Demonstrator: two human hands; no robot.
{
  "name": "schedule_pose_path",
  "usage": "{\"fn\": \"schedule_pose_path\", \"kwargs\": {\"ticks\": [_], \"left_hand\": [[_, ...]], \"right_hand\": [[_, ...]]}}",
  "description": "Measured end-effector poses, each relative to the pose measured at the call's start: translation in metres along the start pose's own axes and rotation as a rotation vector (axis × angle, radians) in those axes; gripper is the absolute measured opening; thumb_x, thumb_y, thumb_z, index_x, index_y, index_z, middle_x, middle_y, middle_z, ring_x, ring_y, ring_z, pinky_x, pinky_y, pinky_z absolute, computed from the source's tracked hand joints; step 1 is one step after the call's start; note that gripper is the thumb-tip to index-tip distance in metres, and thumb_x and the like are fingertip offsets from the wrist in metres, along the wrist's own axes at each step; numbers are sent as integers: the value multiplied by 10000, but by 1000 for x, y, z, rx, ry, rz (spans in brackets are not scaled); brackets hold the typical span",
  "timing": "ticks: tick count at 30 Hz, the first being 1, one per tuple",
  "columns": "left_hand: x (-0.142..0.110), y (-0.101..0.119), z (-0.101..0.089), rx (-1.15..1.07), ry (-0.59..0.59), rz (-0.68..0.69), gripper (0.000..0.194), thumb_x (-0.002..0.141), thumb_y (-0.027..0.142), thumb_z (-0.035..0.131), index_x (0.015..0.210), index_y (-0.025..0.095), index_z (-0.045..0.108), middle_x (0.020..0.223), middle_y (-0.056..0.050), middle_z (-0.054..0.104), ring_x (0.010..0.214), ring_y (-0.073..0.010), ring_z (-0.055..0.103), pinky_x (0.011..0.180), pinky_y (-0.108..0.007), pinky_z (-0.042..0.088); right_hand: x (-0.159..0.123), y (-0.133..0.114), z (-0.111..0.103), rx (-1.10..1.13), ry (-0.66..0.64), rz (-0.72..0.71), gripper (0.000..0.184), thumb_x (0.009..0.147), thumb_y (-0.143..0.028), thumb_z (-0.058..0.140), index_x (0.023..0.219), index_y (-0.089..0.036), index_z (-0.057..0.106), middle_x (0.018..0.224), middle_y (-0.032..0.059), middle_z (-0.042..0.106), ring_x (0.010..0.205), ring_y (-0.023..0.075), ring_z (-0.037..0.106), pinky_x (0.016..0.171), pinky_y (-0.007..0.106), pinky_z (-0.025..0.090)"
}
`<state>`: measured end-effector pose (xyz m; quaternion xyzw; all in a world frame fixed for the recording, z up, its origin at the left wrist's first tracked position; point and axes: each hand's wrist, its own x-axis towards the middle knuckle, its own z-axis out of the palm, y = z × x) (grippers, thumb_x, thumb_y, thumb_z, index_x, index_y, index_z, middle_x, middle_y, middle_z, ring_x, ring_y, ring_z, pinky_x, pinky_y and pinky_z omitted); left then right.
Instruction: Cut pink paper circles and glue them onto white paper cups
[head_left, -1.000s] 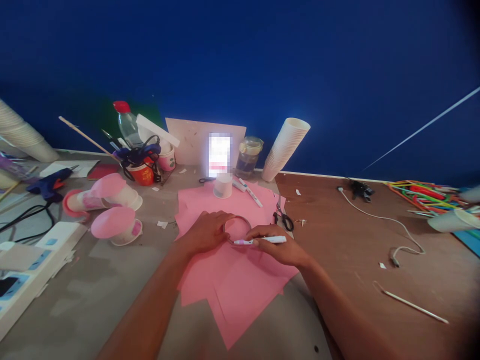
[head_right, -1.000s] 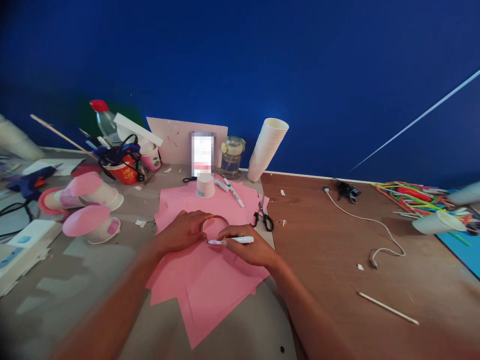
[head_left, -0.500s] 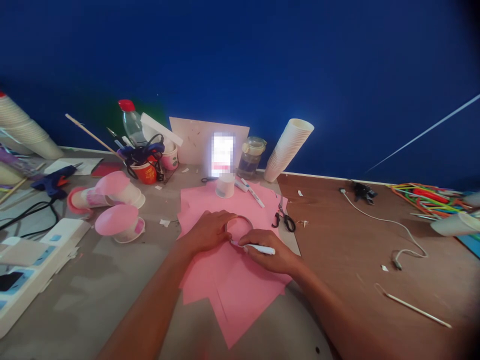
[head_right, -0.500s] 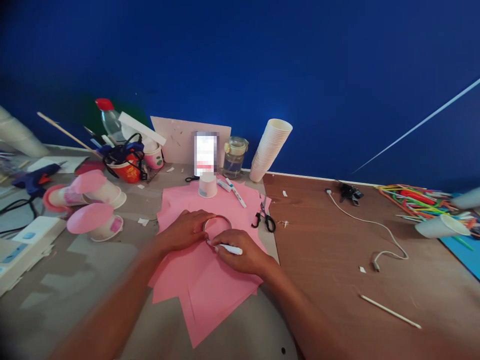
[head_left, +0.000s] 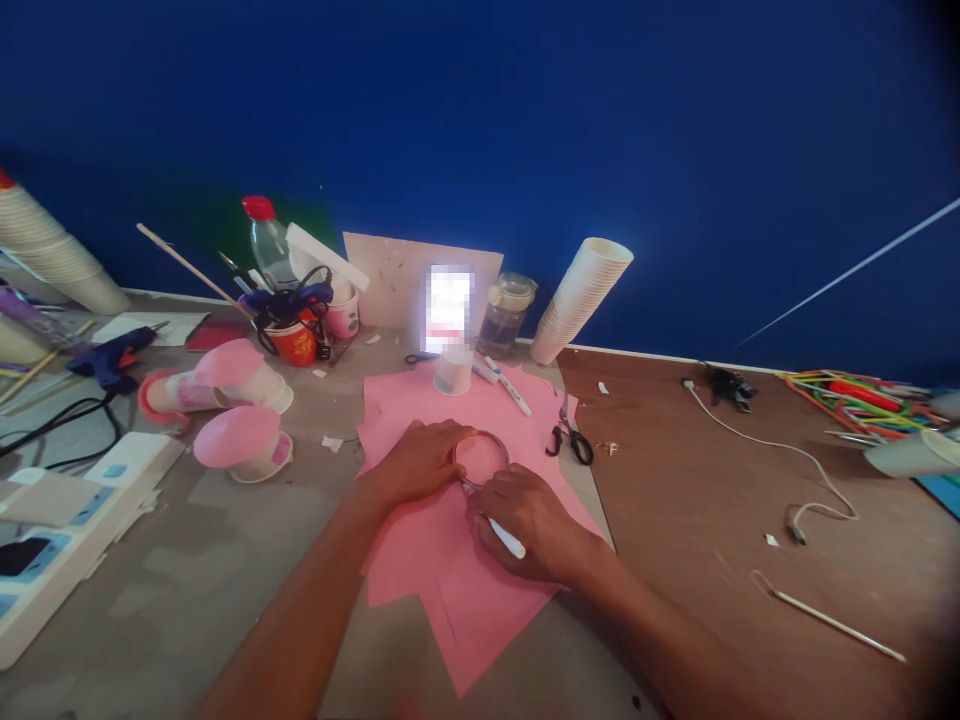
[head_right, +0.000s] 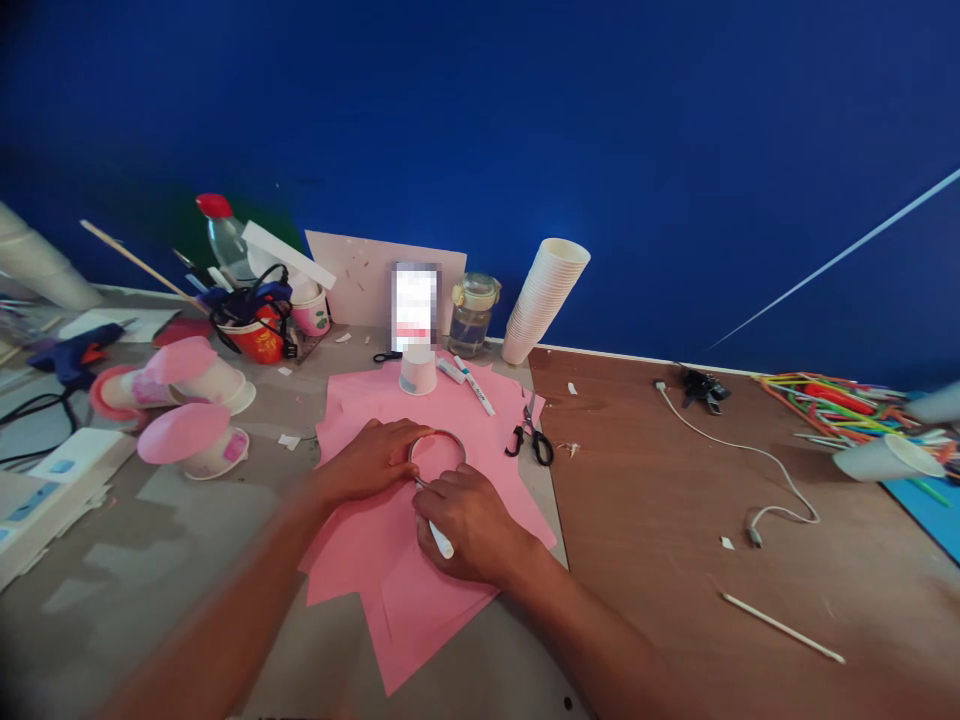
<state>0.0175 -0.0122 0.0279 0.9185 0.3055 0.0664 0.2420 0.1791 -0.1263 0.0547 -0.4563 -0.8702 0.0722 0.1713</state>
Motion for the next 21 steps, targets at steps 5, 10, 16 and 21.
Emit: {"fn": "schedule_pose_path", "kwargs": {"ticks": [5,10,16,21], "left_hand": [[-1,0,-1,-2,0,-4,468,795,310,528,1251,333,431,1148,4,598,1028,-220,544,851,-362,350],[-2,3,-3,-15,-6,-10,457,795,301,521,1244,332,440,1127,13,601,995,-205,554,839,-347,353],[-1,2,-3,-12,-16,-18,464,791,311,522,1246,333,439,1104,14,606,974,-206,564,823,-351,359],[-2,0,-1,13,-8,1,464,806,324,503,1263,314,423,1169,-7,592,1022,-218,554,844,-362,346]], "right_hand": [[-6,2,-13,61,-69,67,164,763,-121,474,809,-158,627,672,52,653,634,169,551,641,291,364],[-15,21,-28,153,-16,237,150,759,-129,495,744,-177,635,683,41,665,648,167,578,659,291,391],[-23,55,-42,526,240,587,170,804,-239,506,795,-183,666,729,29,657,635,150,561,564,255,422],[-23,77,-24,933,499,729,239,770,-291,571,960,-166,644,622,-6,545,581,136,519,536,263,444]]}}
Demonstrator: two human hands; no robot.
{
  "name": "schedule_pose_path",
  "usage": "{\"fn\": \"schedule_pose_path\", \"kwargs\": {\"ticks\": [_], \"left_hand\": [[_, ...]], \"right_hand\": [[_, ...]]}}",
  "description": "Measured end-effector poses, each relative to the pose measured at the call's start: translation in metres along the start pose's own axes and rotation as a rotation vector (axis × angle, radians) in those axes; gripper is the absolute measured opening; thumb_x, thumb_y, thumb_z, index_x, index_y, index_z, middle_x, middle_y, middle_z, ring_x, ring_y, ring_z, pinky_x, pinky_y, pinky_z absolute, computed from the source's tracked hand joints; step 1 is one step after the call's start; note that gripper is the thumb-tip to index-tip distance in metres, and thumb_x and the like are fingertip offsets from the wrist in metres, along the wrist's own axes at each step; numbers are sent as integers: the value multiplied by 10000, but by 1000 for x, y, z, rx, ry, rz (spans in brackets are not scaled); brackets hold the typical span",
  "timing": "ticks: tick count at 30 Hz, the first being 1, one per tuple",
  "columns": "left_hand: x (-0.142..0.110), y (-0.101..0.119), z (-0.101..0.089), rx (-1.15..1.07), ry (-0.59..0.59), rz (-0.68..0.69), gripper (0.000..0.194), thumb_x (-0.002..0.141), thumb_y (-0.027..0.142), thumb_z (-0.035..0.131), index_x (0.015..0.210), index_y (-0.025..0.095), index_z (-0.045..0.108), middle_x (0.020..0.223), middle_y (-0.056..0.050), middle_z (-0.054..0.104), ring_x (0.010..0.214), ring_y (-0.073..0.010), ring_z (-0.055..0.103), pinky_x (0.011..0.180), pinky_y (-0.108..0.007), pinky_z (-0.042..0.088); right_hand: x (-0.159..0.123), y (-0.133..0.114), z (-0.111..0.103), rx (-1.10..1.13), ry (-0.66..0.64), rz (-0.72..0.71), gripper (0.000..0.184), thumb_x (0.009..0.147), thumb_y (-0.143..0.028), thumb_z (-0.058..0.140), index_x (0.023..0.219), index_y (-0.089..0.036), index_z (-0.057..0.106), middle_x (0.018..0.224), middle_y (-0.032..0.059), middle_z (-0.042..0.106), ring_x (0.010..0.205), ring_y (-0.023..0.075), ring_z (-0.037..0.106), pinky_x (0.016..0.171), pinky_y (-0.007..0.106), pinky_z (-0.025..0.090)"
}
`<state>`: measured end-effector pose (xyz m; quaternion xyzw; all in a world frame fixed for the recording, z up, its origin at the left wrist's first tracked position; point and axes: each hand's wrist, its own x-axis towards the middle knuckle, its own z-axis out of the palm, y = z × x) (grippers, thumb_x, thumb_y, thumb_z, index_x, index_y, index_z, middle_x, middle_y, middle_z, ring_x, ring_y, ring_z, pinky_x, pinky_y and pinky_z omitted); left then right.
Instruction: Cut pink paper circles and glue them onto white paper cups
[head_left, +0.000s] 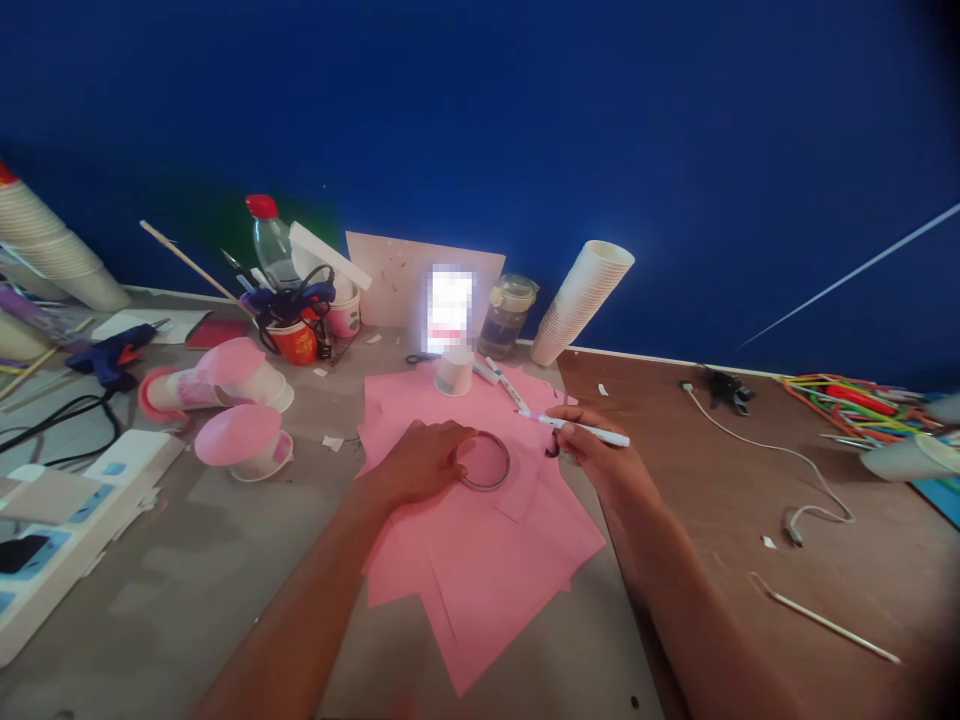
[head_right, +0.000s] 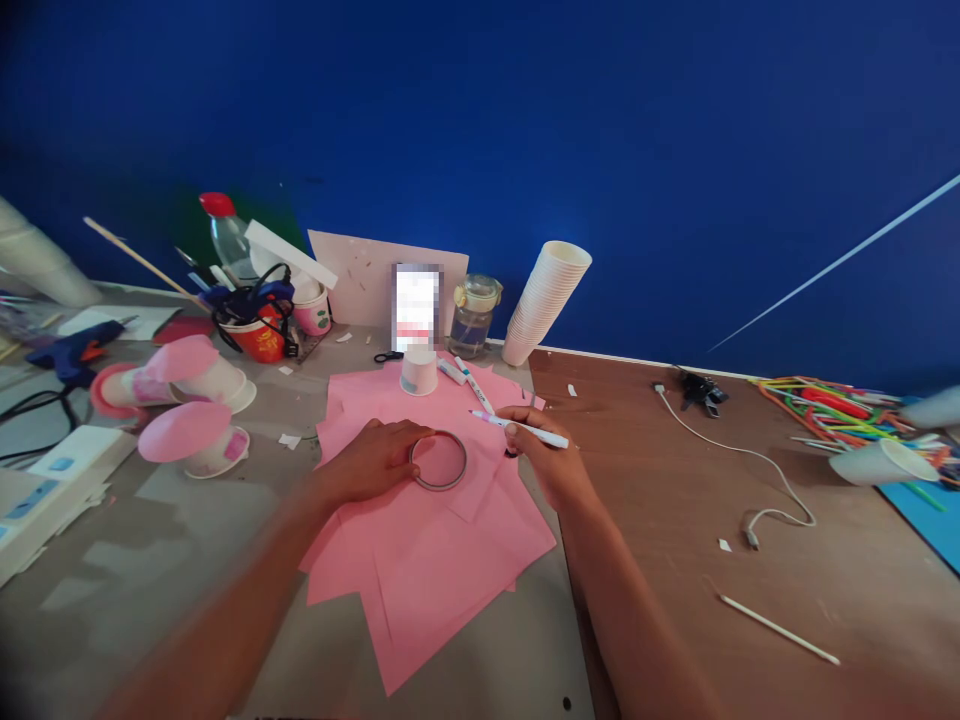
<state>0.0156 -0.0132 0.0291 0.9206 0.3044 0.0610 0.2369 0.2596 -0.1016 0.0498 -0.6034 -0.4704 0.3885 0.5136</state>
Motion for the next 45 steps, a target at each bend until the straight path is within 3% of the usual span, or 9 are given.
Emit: {"fn": "schedule_pose_path", "kwargs": {"ticks": [6,9,12,15,20,28,33,38,45], "left_hand": [[0,6,-1,36,5,-11,459,772,423,549,1206,299,468,1131,-20,614,1002,-238,563,836,-372,340],[0,9,-3,47,-6,-4,468,753,425,573,1192,300,471,1103,-11,621,950,-219,574,804,-355,344],[-1,10,-3,43,-2,13,456,755,405,576,1186,305,466,1101,-1,620,953,-209,571,798,-348,343],[-1,9,-3,33,0,17,460,764,400,570,1199,302,455,1123,-11,613,980,-215,564,809,-350,344],[0,10,-2,43,6,10,457,765,445,567,1183,291,465,1138,-19,605,990,-224,561,817,-362,351],[-3,12,0,54,36,36,428,780,373,563,1185,280,461,1223,-23,557,1049,-215,535,835,-367,378],[-2,19,6,87,124,90,243,853,237,444,1078,235,534,1173,-41,566,1030,-184,544,827,-345,403],[0,32,16,159,58,111,260,803,75,424,988,204,554,1131,-54,592,1014,-192,557,744,-336,425],[-2,51,26,161,132,99,250,808,86,393,959,165,577,1122,-112,553,1012,-235,529,814,-377,449]], "right_hand": [[4,11,14,140,27,36,301,829,-341,531,1068,-170,596,686,-2,562,589,119,519,569,270,451],[1,10,23,-54,-27,-3,357,873,-384,473,1157,-182,549,787,35,641,693,152,590,690,323,488],[-2,11,31,-372,-101,-168,326,862,-362,493,1142,-209,560,998,76,662,957,214,595,888,411,449],[-4,16,38,-625,-168,-320,413,816,-318,564,1216,-229,507,1235,99,564,1194,264,459,990,474,379],[-6,27,46,-808,-304,-392,591,772,-328,639,1312,-239,416,1310,103,512,1332,300,278,1030,517,342],[-6,28,49,-897,-353,-429,660,730,-317,690,1318,-190,419,1277,142,547,1321,325,305,1012,518,362],[-6,31,50,-858,-323,-505,638,723,-277,690,1301,-210,429,1239,127,576,1285,318,368,995,517,382],[-5,35,50,-835,-303,-530,647,691,-246,700,1280,-209,436,1220,133,589,1260,317,409,975,515,404],[-5,28,51,-830,-328,-539,587,701,-123,583,1267,-188,442,1228,106,582,1246,317,420,991,503,399]]}}
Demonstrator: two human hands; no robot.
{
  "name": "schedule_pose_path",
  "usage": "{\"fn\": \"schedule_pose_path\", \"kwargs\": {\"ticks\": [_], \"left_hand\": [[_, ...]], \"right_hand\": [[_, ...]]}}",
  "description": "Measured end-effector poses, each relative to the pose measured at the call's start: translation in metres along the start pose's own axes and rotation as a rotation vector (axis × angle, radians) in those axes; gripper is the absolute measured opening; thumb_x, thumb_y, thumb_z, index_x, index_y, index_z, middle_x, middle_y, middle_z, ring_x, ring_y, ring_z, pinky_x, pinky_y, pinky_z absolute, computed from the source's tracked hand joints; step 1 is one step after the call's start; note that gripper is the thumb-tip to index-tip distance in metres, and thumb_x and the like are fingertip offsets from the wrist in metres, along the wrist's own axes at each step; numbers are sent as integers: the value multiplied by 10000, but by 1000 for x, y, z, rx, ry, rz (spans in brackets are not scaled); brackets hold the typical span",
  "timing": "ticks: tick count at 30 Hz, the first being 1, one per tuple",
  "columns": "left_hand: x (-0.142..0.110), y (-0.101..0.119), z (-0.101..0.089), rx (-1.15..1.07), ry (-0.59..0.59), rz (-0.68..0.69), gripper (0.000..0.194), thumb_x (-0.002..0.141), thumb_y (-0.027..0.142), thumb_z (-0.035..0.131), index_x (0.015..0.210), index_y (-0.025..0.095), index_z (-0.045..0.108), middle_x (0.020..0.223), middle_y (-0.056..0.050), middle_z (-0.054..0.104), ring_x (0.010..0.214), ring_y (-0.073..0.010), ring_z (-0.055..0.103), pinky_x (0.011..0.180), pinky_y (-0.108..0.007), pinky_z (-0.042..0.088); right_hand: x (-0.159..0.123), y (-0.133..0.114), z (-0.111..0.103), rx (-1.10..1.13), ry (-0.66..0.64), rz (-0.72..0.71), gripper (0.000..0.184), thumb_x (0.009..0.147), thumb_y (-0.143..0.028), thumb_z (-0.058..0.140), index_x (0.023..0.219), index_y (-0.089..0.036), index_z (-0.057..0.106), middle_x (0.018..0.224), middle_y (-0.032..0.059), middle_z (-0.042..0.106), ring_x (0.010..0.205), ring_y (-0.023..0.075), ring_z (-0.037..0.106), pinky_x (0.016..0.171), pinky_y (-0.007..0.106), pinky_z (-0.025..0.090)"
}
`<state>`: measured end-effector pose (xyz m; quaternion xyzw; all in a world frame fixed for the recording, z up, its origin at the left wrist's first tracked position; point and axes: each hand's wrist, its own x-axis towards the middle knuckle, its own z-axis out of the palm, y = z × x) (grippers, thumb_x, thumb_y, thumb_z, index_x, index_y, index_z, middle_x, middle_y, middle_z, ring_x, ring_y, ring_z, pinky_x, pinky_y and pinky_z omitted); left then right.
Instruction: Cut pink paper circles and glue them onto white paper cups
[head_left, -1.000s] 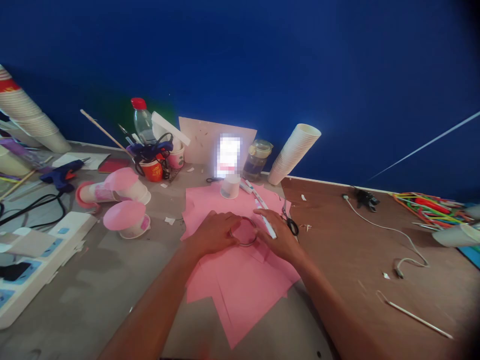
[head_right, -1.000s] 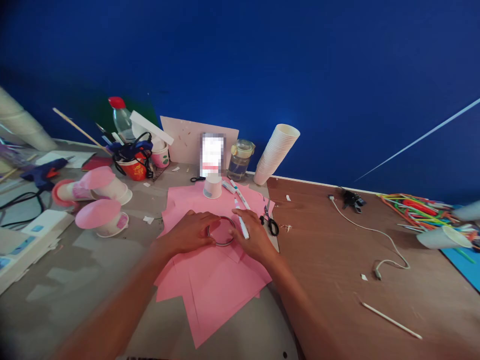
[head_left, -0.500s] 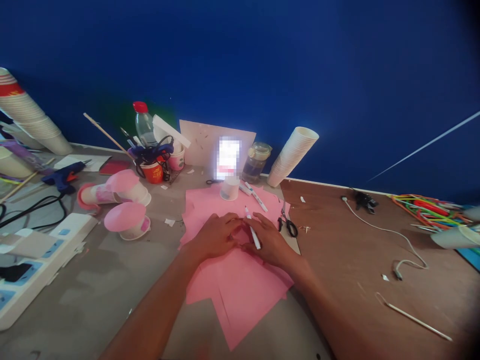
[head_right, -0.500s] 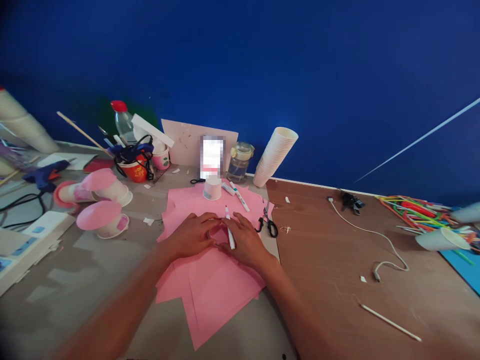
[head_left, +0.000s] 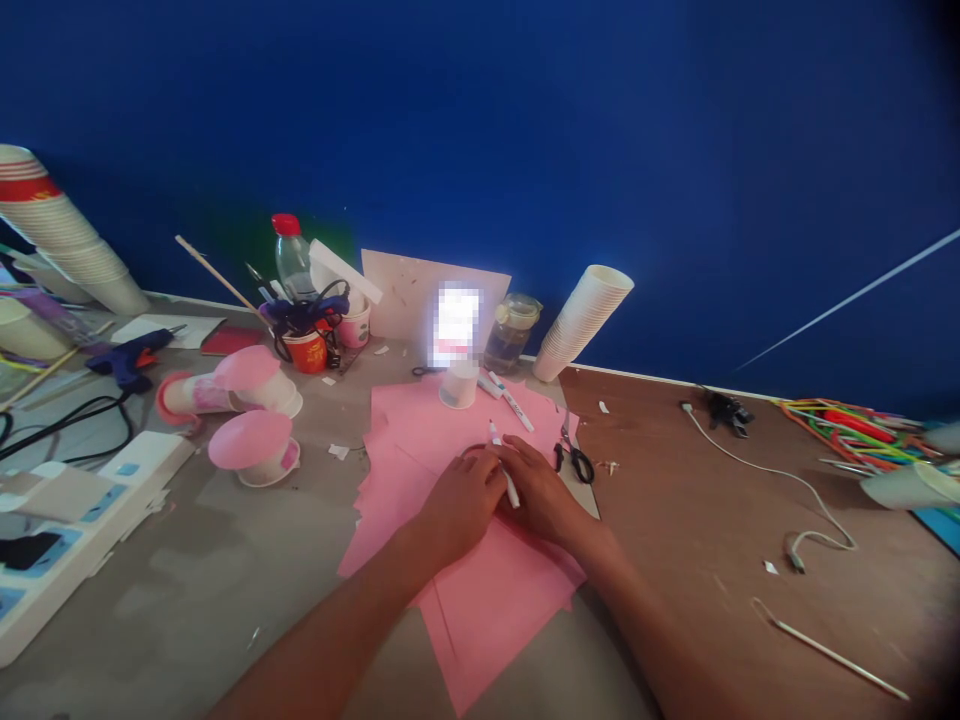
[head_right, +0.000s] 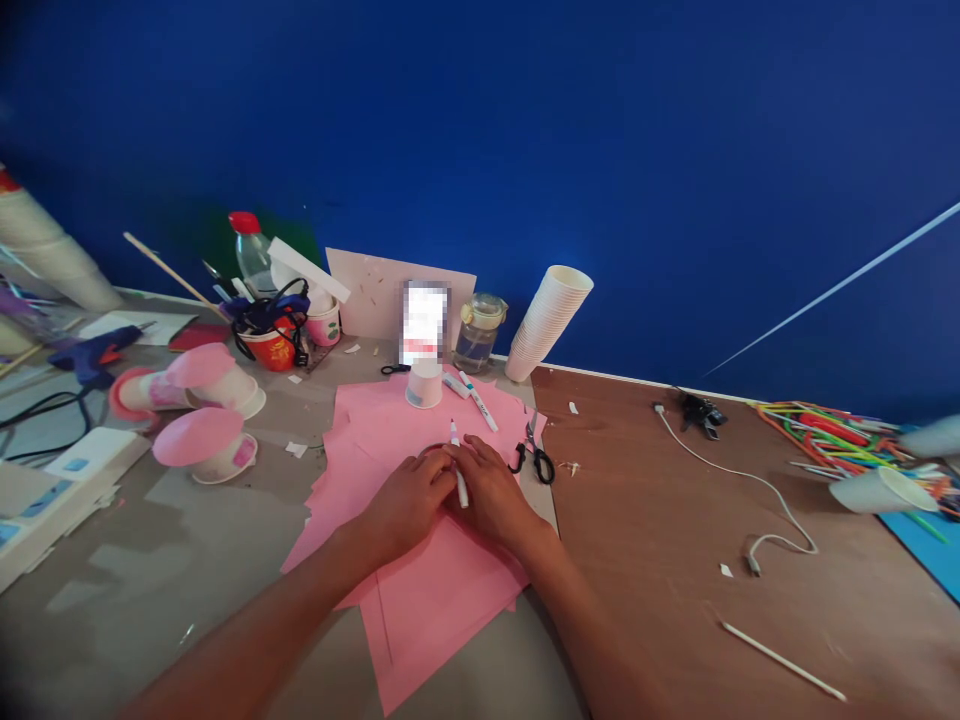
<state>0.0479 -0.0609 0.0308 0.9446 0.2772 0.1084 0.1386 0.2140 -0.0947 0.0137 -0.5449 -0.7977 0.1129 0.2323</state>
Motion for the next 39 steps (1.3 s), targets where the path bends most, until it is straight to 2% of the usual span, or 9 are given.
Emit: {"fn": "schedule_pose_path", "kwargs": {"ticks": [2,6,10,14,19,26,34,39], "left_hand": [[-1,4,4,-16,42,-10,262,818,99,381,987,148,575,1180,-133,523,1073,-248,501,913,-394,421],[-3,10,24,-24,75,-25,406,795,104,376,1186,69,482,1298,-193,458,1278,-298,348,1085,-462,247],[-6,10,46,-18,48,-39,640,748,159,433,1349,4,276,1454,-253,242,1372,-364,145,1099,-537,152],[-7,9,49,-29,26,-15,701,739,170,441,1384,11,216,1480,-253,172,1384,-365,49,1102,-563,83],[-6,10,46,-76,14,-80,707,739,156,437,1393,14,208,1488,-222,186,1390,-335,52,1113,-532,107],[-2,12,50,-68,21,-138,672,749,170,437,1371,0,250,1454,-250,249,1377,-358,114,1101,-532,137],[-3,12,47,9,34,-89,560,752,172,438,1277,-14,376,1402,-290,315,1355,-378,191,1095,-534,136],[-3,13,45,19,16,-90,602,760,161,419,1312,-51,310,1400,-300,311,1354,-382,187,1096,-531,119]], "right_hand": [[0,0,-1,8,-9,13,587,695,-113,567,1265,-180,446,1242,108,571,1253,313,411,994,498,398],[0,2,-2,11,-21,21,594,695,-116,559,1274,-166,439,1262,138,546,1254,300,410,999,493,396],[1,3,-3,15,-45,28,613,683,-109,552,1282,-141,424,1259,171,532,1247,301,416,1004,491,390],[2,3,-5,64,-51,22,622,685,-91,538,1290,-145,407,1250,176,533,1226,295,435,1000,490,385],[2,4,-9,216,-62,54,654,675,-96,555,1303,-170,386,1262,146,524,1145,255,514,972,426,419],[-2,8,-7,353,-62,230,590,726,-79,463,1296,-216,393,1270,95,546,1166,228,531,994,422,412],[-2,13,-7,358,-73,219,613,711,-43,424,1300,-209,388,1315,92,513,1233,217,474,1042,420,368],[-1,12,-4,350,-13,228,514,776,-87,418,1276,-207,388,1285,100,540,1219,211,489,1037,419,378]]}}
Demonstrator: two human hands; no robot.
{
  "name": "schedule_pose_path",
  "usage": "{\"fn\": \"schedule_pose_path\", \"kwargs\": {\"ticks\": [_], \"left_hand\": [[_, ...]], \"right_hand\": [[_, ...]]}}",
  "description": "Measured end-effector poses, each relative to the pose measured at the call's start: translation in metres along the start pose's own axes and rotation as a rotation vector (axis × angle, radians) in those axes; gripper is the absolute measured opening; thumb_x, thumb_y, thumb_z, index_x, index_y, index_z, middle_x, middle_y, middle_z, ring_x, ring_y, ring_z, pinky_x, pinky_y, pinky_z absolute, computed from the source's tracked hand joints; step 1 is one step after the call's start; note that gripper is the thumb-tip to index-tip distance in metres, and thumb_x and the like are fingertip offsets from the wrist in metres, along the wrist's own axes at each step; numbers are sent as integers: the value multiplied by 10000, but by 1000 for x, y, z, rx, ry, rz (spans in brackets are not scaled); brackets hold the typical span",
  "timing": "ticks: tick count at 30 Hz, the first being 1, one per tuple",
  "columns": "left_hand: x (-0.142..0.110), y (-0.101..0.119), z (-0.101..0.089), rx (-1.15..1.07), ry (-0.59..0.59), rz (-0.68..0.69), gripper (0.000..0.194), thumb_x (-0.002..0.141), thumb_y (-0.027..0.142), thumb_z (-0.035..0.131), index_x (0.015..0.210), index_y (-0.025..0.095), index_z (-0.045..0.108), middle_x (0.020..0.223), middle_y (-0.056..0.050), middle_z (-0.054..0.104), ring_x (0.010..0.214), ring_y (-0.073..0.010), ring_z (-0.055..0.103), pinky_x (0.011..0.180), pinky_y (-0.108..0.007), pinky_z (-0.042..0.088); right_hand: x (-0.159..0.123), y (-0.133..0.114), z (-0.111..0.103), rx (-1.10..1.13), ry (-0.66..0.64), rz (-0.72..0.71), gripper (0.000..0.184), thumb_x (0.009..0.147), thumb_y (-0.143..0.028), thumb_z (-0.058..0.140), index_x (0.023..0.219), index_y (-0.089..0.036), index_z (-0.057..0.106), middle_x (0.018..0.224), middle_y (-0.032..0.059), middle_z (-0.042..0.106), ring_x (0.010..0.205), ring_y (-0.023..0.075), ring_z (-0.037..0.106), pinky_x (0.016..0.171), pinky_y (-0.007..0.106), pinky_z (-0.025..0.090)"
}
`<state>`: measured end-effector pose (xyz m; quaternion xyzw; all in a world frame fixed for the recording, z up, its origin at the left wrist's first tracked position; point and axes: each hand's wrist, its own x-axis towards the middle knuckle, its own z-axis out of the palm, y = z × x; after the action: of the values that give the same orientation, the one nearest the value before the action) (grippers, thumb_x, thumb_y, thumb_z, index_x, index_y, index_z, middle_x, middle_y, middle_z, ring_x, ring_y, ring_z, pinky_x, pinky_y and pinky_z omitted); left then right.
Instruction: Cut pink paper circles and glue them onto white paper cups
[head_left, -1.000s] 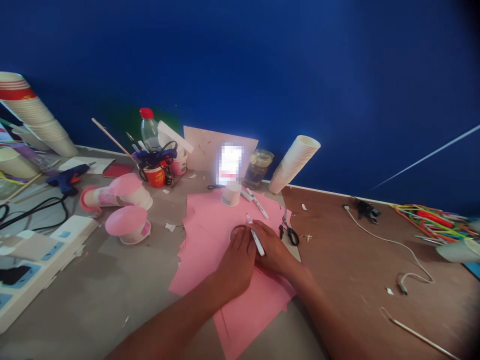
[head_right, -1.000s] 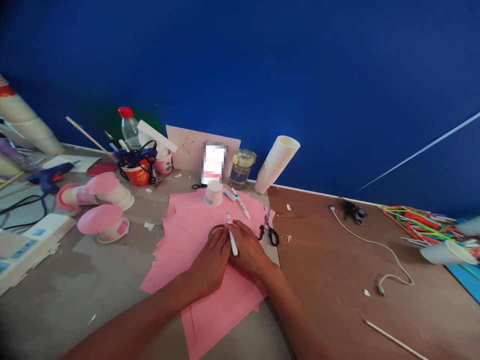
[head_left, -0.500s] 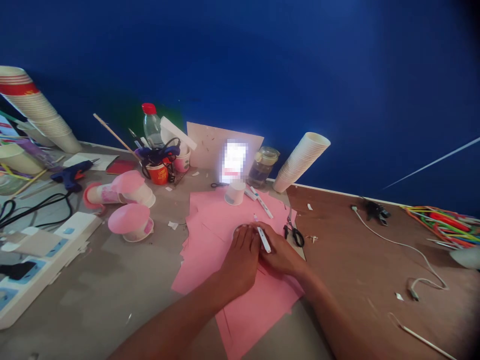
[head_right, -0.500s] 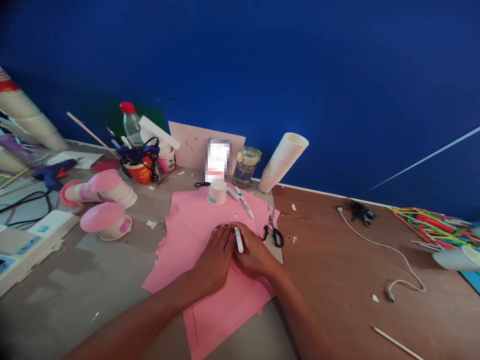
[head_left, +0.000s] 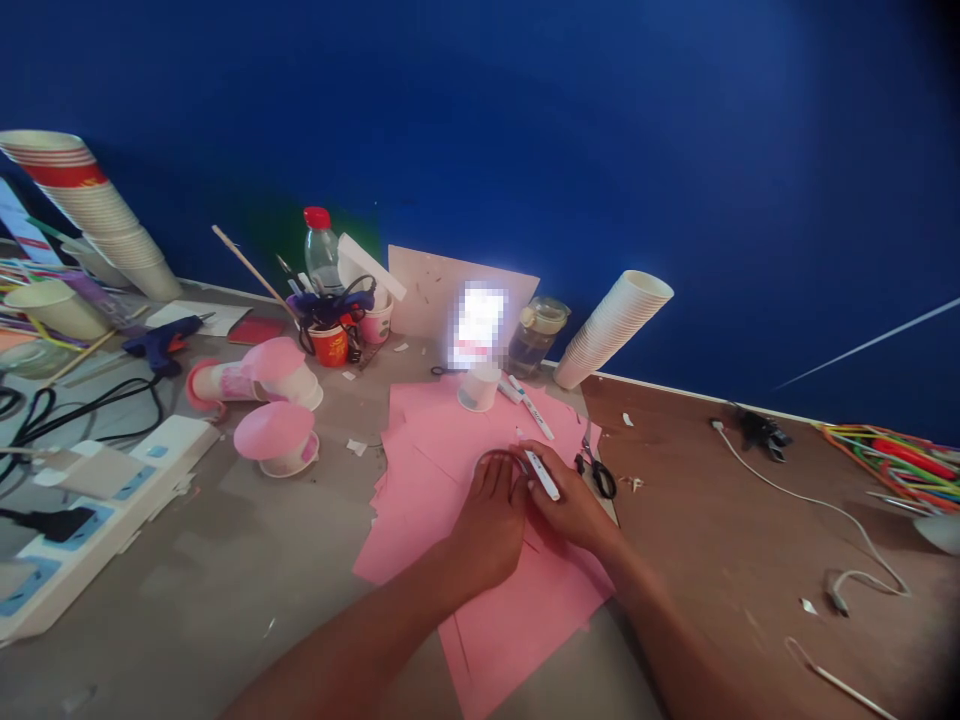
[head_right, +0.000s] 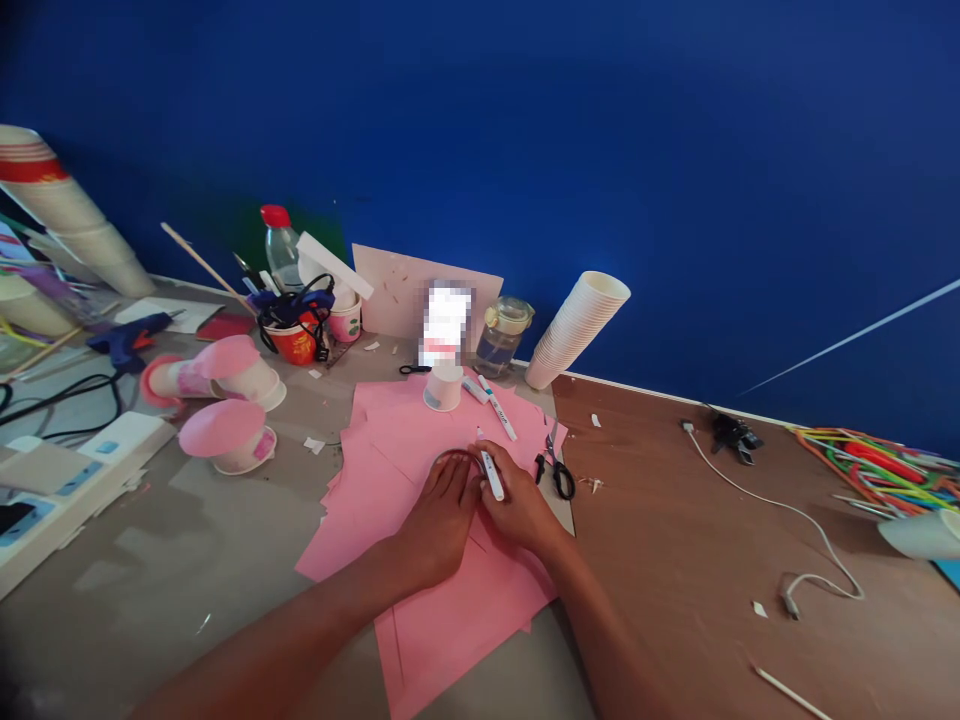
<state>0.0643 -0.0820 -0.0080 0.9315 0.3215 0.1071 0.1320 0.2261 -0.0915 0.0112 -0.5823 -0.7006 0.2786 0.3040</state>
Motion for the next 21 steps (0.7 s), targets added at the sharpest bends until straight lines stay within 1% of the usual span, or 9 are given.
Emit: {"fn": "schedule_pose_path", "kwargs": {"ticks": [2,6,8,11,14,16,21], "left_hand": [[0,0,2,-13,13,1,631,763,166,416,1338,-49,268,1409,-292,303,1357,-377,180,1098,-527,112],[0,-1,7,-59,47,-20,651,762,204,435,1358,11,258,1449,-251,251,1374,-365,122,1097,-523,122],[0,-2,9,-72,51,-22,663,759,217,443,1361,18,252,1459,-247,230,1376,-368,97,1094,-528,127],[0,-1,7,-76,65,-19,668,754,208,443,1361,7,250,1448,-251,245,1372,-370,115,1099,-526,122],[0,1,5,-80,83,-31,677,748,191,443,1373,29,239,1454,-234,237,1372,-360,126,1105,-519,121],[0,2,5,-77,58,-49,682,751,191,438,1378,32,224,1469,-236,200,1379,-361,92,1103,-530,117],[2,2,9,-48,-63,-81,710,762,217,440,1387,11,172,1488,-263,114,1381,-378,2,1087,-574,74]], "right_hand": [[1,1,1,-1,-7,-5,506,778,-87,414,1270,-205,390,1282,99,544,1218,205,492,1040,416,376],[2,1,0,2,-23,12,503,764,-76,400,1250,-203,410,1268,93,558,1220,200,492,1042,410,378],[3,1,-1,10,-27,22,502,758,-78,398,1243,-203,418,1252,90,573,1221,200,493,1040,406,382],[3,0,-2,29,-29,34,507,747,-86,401,1241,-199,422,1238,88,585,1219,201,496,1037,402,387],[3,2,-1,53,-16,53,501,743,-99,409,1232,-205,435,1255,83,573,1214,204,500,1036,404,387],[3,4,-1,75,-11,60,499,740,-101,410,1227,-206,440,1269,81,560,1216,200,498,1042,399,381],[3,9,0,124,-9,58,512,735,-84,390,1231,-207,431,1247,73,577,1228,185,486,1058,388,360]]}}
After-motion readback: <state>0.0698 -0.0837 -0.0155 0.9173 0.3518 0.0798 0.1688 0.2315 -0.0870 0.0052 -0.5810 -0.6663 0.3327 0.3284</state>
